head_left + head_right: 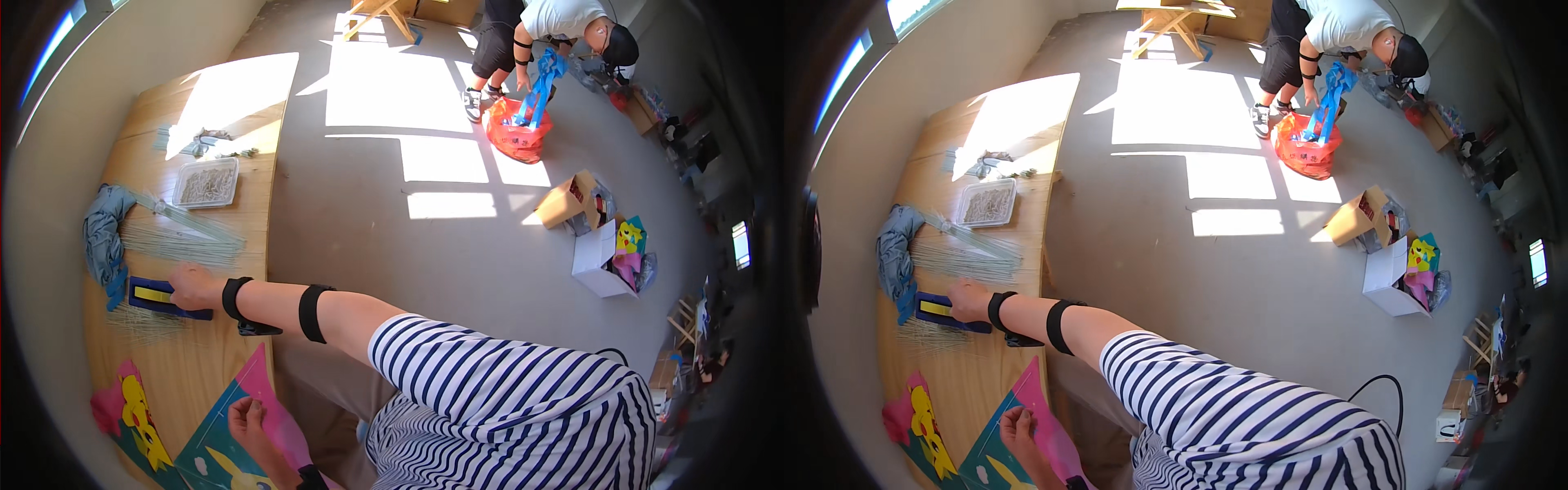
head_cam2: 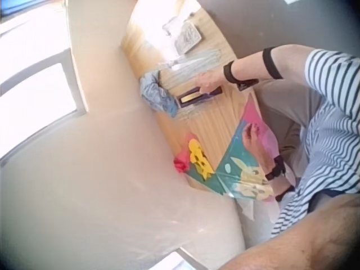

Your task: The recorder is assembling Pikachu-themed kites by attaching strings and sticks to the plastic kite bodies.

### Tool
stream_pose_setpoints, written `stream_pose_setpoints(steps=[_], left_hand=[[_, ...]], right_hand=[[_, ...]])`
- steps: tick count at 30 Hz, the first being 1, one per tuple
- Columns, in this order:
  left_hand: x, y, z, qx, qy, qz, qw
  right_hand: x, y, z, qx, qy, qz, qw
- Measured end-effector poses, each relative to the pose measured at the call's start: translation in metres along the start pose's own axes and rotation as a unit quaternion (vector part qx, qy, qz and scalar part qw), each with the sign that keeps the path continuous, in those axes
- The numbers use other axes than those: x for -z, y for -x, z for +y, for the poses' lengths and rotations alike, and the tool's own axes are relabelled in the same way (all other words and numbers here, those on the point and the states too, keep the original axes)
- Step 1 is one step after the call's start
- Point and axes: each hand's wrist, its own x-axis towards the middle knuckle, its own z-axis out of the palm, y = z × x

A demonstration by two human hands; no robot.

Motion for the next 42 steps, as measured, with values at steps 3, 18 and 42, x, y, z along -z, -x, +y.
stream_pose_setpoints(steps=[3, 18, 42], left_hand=[[0.001, -0.005, 0.014, -0.025, 0.012, -0.003, 1.000], [0.046, 0.017, 0.001, -0.032, 0.071, 0.042, 0.996], [0.053, 0.046, -0.002, -0.028, 0.082, 0.089, 0.992]], right_hand=[[0.008, -0.001, -0.022, -0.051, 0.003, -0.050, 0.997], [0.024, -0.016, -0.009, -0.143, -0.129, -0.061, 0.979], [-0.069, 0.051, -0.022, 0.138, 0.161, 0.025, 0.977]])
